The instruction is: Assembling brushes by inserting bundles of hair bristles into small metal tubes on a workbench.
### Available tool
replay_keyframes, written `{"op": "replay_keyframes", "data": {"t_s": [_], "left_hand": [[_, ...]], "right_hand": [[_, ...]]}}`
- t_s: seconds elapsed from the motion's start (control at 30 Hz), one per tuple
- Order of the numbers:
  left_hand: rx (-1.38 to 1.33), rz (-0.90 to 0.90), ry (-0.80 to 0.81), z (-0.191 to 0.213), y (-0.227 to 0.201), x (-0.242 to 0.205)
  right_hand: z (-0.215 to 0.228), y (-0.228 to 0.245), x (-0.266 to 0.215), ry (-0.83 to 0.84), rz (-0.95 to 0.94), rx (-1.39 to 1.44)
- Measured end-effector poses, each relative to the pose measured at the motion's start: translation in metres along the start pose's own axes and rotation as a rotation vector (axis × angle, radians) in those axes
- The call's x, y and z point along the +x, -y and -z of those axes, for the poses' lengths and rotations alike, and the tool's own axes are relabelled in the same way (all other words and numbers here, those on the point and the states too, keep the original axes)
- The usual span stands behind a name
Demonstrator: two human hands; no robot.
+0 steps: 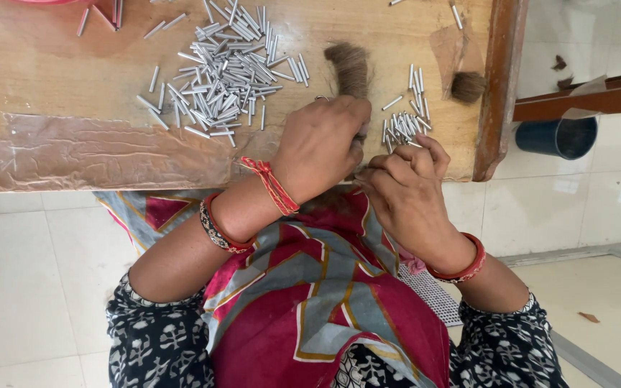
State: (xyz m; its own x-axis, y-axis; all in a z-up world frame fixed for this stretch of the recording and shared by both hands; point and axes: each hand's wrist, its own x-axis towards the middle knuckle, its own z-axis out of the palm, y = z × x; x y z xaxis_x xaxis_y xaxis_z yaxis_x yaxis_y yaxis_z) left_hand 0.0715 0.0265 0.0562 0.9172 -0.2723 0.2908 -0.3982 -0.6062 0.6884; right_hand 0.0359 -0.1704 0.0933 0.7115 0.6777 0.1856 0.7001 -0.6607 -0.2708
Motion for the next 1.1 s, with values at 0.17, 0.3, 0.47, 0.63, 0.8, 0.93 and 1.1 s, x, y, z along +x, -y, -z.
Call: {"op": "replay_keyframes", "data": {"t_s": [0.17, 0.3, 0.47, 0.63, 0.8, 0.93, 1.1], "left_hand": [[-0.105, -0.013, -0.135, 0.017, -0.01, -0.011], [-0.285, 0.044, -0.159, 0.037, -0.018, -0.026], [-0.268, 0.189, -0.139, 0.041, -0.017, -0.051], [-0.299, 0.238, -0.05, 0.029, -0.018, -0.069], [-0.399, 0.269, 0.056, 0.031, -0.027, -0.065], [-0.495, 0.314, 0.129, 0.025, -0.028, -0.067], [-0.559, 0.282, 0.099, 0.028, -0.032, -0.068]], "right_hand": [[0.001, 0.002, 0.0, -0.011, -0.012, 0.008], [-0.005, -0.003, -0.008, -0.012, 0.067, -0.039], [-0.005, -0.001, -0.011, 0.013, 0.22, -0.191], [-0.004, -0.002, -0.008, -0.048, 0.335, -0.197], [0.006, 0.001, -0.013, -0.109, 0.366, -0.223], [0.009, 0.004, -0.02, -0.142, 0.385, -0.233], [0.011, 0.007, -0.017, -0.177, 0.164, 0.137]]}}
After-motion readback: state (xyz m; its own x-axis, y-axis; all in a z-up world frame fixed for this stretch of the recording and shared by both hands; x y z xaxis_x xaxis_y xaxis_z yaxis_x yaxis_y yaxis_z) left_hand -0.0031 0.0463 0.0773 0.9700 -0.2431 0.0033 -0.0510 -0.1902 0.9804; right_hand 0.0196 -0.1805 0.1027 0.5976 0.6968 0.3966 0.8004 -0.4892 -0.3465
